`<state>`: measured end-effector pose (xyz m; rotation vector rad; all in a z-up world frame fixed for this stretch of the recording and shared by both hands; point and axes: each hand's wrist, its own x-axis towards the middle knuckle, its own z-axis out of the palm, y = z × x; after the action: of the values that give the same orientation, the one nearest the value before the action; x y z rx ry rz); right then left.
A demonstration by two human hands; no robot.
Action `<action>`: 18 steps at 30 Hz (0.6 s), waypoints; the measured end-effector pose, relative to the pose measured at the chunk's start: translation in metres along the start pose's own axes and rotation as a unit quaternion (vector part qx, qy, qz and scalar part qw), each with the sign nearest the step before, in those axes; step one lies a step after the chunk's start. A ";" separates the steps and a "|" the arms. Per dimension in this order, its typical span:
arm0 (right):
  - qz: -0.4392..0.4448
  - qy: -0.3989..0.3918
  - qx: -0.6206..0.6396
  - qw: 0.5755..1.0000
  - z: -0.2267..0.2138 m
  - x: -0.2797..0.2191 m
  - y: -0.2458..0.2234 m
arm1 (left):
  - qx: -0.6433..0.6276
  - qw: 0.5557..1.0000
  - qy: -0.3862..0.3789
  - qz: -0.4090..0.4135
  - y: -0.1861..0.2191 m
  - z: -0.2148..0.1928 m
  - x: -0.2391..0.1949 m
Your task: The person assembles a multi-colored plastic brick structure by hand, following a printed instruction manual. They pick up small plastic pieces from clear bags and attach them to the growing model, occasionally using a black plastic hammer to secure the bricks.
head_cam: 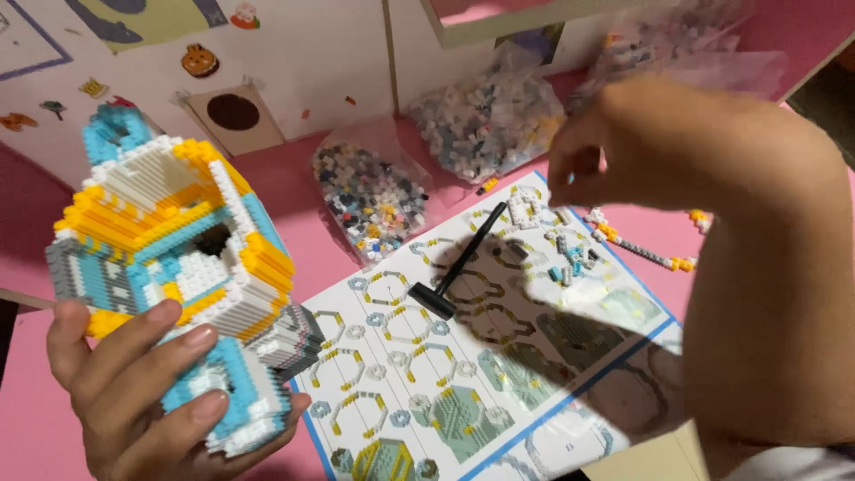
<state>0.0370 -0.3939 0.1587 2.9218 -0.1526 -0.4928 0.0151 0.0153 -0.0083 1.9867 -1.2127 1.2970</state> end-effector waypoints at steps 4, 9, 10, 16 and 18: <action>-0.024 -0.094 -0.028 0.995 0.048 0.003 -0.006 | -0.001 1.000 -0.014 0.015 -0.007 -0.002 0.005; 0.011 -0.073 0.050 0.996 0.115 0.014 -0.001 | 0.008 0.997 -0.041 0.068 -0.005 -0.007 0.016; 0.006 -0.073 0.048 0.996 0.115 0.010 -0.001 | 0.012 0.997 -0.042 0.065 -0.004 -0.003 0.017; -0.033 -0.002 0.054 0.998 0.119 0.016 0.003 | 0.016 0.998 -0.027 0.049 0.004 -0.009 0.027; -0.111 0.112 0.161 0.974 0.125 0.020 0.014 | -0.047 0.998 -0.027 0.031 0.004 -0.009 0.025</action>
<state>0.0135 -0.4296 0.0390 3.3049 0.1411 -0.1764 0.0117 0.0099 0.0178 1.9435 -1.3459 1.2001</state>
